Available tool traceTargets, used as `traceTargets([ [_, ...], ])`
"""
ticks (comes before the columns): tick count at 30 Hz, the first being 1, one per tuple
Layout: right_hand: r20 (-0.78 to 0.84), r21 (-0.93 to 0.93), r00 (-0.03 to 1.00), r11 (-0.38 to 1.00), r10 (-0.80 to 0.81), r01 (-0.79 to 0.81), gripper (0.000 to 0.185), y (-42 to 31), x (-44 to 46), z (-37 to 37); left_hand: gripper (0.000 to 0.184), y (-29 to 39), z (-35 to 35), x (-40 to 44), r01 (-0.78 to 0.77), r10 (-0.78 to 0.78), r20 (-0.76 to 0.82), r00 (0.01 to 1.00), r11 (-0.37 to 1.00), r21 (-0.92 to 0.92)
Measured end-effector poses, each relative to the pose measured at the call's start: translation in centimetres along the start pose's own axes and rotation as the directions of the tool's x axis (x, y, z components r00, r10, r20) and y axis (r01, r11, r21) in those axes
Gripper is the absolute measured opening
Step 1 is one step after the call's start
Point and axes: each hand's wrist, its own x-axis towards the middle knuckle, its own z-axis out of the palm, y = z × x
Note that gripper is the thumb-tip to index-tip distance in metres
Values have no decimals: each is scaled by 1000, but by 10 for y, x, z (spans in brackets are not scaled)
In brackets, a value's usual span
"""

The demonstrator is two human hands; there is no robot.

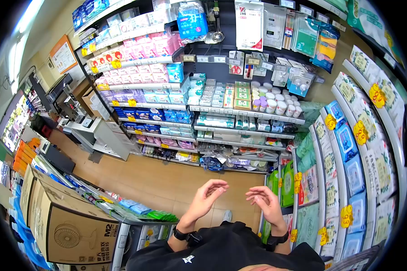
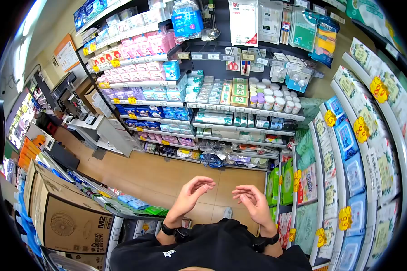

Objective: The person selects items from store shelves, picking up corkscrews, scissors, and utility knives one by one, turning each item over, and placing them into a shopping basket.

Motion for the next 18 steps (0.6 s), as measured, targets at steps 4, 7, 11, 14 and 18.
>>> traceTargets([
  [4,-12,15,1000,1000,-9,9,28,-3,29,-33,27,0,15,49,2,-2,9,1000,1000,2],
  [7,-35,12,999,1000,19,-19,28,1,42,-54,27,-6,24,79,26,-26,24,999,1000,9],
  [11,-60,1,996,998,70,-70,28,2,60,-76,28,-12,28,101,48,-48,28,998,999,4],
  [14,-75,31,996,998,50,-48,27,10,75,-89,27,-15,23,112,50,-51,-9,999,999,-17],
  [18,-72,27,994,996,88,-86,27,12,101,-92,27,-23,10,129,44,-46,-51,998,998,-42],
])
